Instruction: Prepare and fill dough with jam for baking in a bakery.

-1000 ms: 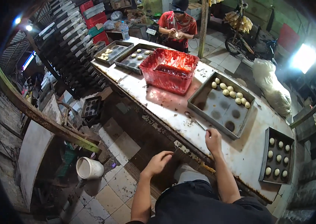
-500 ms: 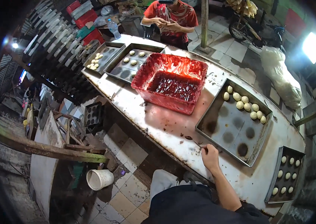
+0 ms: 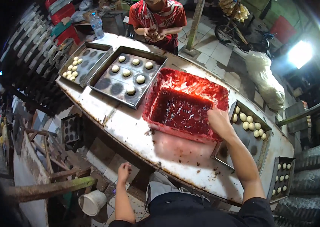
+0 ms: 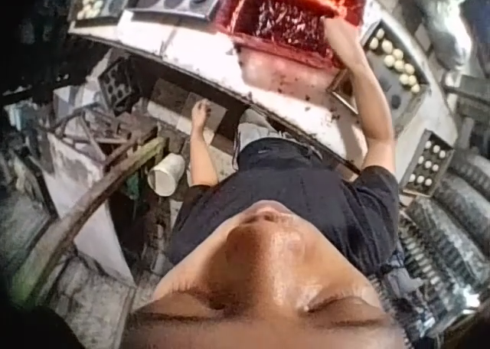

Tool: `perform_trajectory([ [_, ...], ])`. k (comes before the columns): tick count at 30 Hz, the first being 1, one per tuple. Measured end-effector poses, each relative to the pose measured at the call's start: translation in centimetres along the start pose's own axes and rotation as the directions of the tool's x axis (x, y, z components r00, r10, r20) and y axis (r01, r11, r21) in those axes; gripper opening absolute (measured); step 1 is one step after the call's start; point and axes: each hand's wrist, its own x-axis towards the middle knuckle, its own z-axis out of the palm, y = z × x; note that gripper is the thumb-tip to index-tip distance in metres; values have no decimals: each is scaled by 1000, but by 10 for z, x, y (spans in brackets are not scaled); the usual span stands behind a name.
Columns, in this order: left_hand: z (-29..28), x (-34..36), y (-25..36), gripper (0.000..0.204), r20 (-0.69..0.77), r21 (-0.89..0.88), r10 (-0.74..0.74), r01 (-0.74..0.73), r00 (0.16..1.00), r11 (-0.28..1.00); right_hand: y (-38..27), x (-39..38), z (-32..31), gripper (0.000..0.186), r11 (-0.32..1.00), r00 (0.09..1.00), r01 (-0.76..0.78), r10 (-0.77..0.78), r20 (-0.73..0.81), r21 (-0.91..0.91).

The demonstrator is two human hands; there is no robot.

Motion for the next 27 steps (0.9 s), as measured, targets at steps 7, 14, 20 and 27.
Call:
perform_trajectory([
  [7,-34,42,23,26,-15,-57,-174,173,985,983,-23,52,42,14,997,975,-12,29,219,-81],
  [14,-52,-18,-125,25,125,178,-518,494,846,851,0,31,-17,20,943,920,-289,226,319,166],
  [20,-4,-26,-125,25,137,270,-597,550,791,790,40,-53,-55,25,715,915,-401,284,286,573],
  [27,82,-20,-63,15,102,124,-206,193,973,973,103,-219,-49,22,68,926,-307,253,281,949],
])
